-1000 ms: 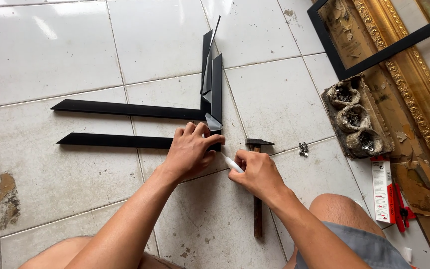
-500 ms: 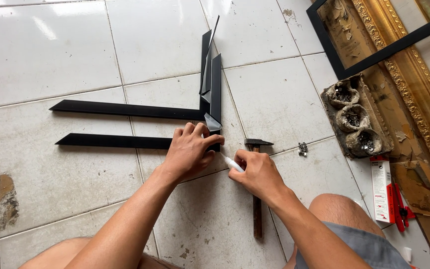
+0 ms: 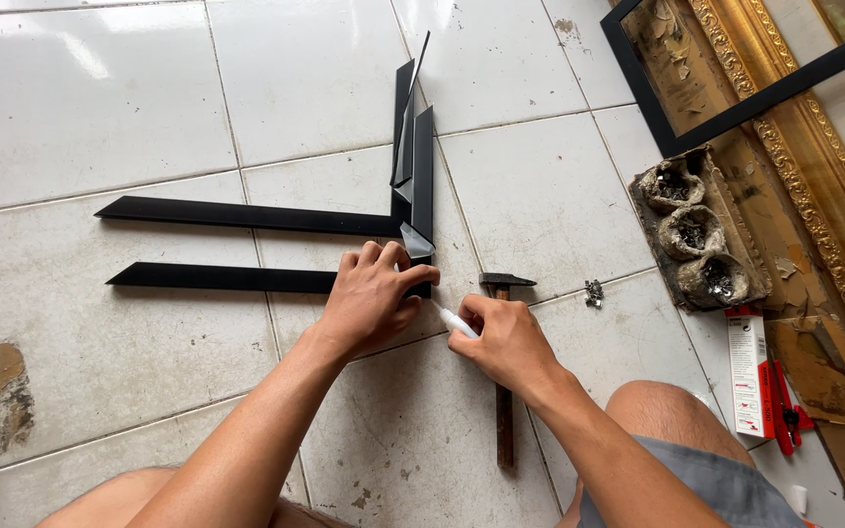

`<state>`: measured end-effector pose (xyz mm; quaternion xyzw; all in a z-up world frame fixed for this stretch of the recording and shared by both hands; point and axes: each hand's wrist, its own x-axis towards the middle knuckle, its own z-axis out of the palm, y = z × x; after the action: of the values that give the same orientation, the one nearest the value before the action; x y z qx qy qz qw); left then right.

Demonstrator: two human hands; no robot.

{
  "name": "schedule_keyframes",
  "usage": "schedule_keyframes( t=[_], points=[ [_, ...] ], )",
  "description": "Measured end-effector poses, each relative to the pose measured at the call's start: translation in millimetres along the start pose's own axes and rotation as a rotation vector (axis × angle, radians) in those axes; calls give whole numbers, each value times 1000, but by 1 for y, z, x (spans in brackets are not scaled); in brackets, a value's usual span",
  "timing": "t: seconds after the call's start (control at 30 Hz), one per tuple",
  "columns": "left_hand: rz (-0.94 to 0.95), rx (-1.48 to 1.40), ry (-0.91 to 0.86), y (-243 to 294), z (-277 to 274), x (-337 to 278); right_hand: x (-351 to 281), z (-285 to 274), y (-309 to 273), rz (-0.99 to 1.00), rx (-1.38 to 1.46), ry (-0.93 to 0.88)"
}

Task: Assembling a black picture frame by applying glue to the mitered corners and joining them together.

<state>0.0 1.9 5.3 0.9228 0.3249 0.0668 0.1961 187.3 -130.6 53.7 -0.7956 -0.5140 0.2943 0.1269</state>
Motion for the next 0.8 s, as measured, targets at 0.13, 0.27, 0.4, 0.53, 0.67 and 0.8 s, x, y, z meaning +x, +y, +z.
schedule_keyframes(
  t=[0.13, 0.27, 0.4, 0.53, 0.67, 0.8],
  points=[
    [3, -5, 3, -1, 2, 0, 0, 1, 1, 2, 6, 3],
    [1, -7, -1, -1, 2, 0, -1, -1, -1, 20, 4, -13],
    [-3, -9, -4, -1, 2, 0, 1, 0, 0, 26, -4, -13],
    [-2, -9, 2, -1, 2, 0, -1, -1, -3, 26, 1, -16],
    [-4, -2, 1, -1, 4, 0, -2, -2, -4, 15, 15, -11],
    [-5, -2, 2, 0, 3, 0, -1, -2, -2, 19, 17, -13]
  ],
)
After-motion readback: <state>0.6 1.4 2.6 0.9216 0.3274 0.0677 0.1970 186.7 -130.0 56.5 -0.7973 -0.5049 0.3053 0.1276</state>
